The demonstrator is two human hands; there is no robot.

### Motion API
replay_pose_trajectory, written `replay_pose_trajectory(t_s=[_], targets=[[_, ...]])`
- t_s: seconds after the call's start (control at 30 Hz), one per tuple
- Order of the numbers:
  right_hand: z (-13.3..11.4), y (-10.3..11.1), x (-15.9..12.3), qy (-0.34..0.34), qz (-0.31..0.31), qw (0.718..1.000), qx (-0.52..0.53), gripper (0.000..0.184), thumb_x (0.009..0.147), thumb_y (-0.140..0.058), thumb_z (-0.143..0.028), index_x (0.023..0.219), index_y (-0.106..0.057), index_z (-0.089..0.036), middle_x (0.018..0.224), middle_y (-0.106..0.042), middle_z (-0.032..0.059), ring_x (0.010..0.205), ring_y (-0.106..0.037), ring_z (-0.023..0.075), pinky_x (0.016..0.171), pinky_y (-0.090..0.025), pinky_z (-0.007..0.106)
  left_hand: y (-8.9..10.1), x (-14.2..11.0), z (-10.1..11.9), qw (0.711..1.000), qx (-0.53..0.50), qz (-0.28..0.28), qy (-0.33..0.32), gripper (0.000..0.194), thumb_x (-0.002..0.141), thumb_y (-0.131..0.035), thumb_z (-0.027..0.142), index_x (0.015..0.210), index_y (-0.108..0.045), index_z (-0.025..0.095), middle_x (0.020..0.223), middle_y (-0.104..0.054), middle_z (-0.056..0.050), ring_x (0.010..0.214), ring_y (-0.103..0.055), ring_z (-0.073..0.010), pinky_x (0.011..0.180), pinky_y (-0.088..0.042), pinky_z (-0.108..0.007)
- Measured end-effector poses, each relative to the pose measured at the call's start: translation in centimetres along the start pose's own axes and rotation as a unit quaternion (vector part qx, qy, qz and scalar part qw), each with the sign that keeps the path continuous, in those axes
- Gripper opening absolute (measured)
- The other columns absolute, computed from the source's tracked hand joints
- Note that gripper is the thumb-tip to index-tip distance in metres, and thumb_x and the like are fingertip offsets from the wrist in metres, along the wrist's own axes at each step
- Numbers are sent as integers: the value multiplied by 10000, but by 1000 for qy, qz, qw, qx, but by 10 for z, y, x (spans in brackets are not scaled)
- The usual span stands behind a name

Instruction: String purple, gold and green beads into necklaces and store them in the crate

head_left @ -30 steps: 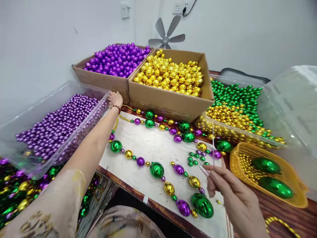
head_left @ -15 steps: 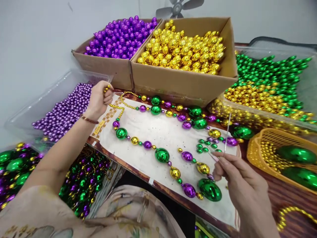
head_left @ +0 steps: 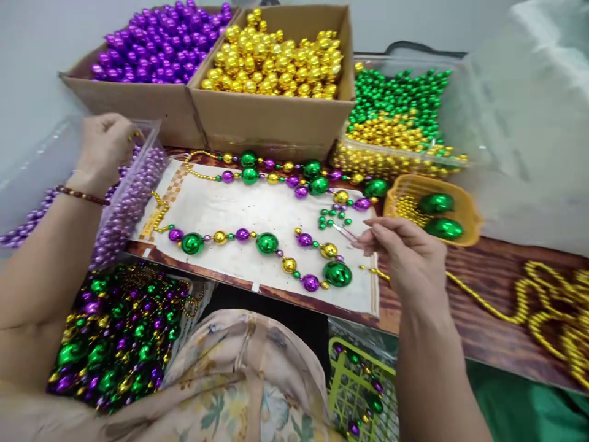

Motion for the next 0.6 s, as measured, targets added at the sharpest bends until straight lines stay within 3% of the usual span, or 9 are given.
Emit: replay_pose_trajectory(t_s=[0.07, 0.13, 0.2, 0.23, 0.3, 0.37, 0.4, 0.5, 0.6], targets=[[-11, 4, 4, 14, -1, 1000, 0, 167, 777, -779, -354, 816, -747, -195, 635, -674, 29, 540, -652, 143, 483, -495, 243, -23, 1, -15, 976, 207, -40, -51, 153, 886, -520, 171, 763, -595, 119, 589, -446, 57, 608, -374, -59, 640, -311, -178], [-23, 10, 8, 31, 7, 1000, 3, 195, 813, -752, -391, 835, -723, -199, 613, -642, -6, 522, -632, 120, 498, -511, 238, -47, 1, -38, 913, 391, -98, -68, 182, 915, -541, 227, 925, -675, 103, 761, -612, 10, 765, -478, -120, 804, -418, -234], [-36, 14, 12, 52, 13, 998, 11, 206, 826, -746, -408, 843, -706, -207, 599, -611, -31, 501, -612, 106, 508, -530, 244, -71, -5, -59, 852, 489, -170, -77, 259, 930, -543, 250, 1077, -679, 86, 957, -688, -62, 895, -546, -191, 928, -459, -332], [-43, 15, 14, 64, 13, 998, 16, 205, 831, -746, -409, 849, -703, -209, 595, -603, -37, 494, -608, 105, 509, -536, 249, -85, -12, -61, 837, 501, -197, -98, 307, 930, -548, 256, 1150, -663, 76, 1057, -692, -99, 970, -567, -225, 979, -460, -379], [-57, 14, 16, 90, 4, 996, 26, 198, 838, -752, -400, 855, -703, -209, 586, -596, -39, 484, -597, 102, 497, -532, 248, -115, -37, -45, 847, 450, -218, -181, 397, 936, -554, 274, 1274, -614, 74, 1227, -655, -152, 1139, -563, -281, 1070, -429, -447], [-69, 12, 17, 110, -7, 993, 32, 196, 843, -761, -397, 856, -706, -209, 575, -586, -43, 471, -568, 90, 471, -512, 236, -151, -79, -10, 881, 311, -243, -261, 394, 966, -524, 314, 1299, -605, 121, 1297, -639, -149, 1232, -549, -288, 1115, -412, -461], [-76, 10, 17, 118, -12, 992, 34, 196, 846, -765, -397, 853, -708, -210, 571, -579, -46, 466, -551, 82, 458, -501, 229, -176, -108, 9, 885, 222, -292, -286, 382, 980, -514, 331, 1302, -601, 146, 1295, -651, -136, 1225, -569, -268, 1108, -430, -446], [-97, 6, 13, 144, -20, 988, 44, 175, 857, -774, -382, 837, -721, -216, 561, -553, -52, 467, -524, 72, 441, -494, 222, -251, -201, 71, 838, -25, -438, -325, 421, 1011, -510, 366, 1394, -528, 193, 1414, -611, -136, 1271, -583, -231, 1102, -464, -424], [-121, 15, 6, 176, -20, 983, 56, 129, 846, -796, -342, 811, -756, -224, 550, -529, -51, 468, -499, 65, 433, -480, 220, -306, -264, 125, 799, -153, -458, -358, 460, 1005, -550, 428, 1413, -507, 220, 1524, -523, -146, 1395, -490, -258, 1165, -400, -457]])
Point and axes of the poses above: each hand's wrist, its own x-axis towards the middle knuckle, its own y-axis out of the back of the hand, z = x × y, the point moved 9 cm from there along x, towards the middle knuckle
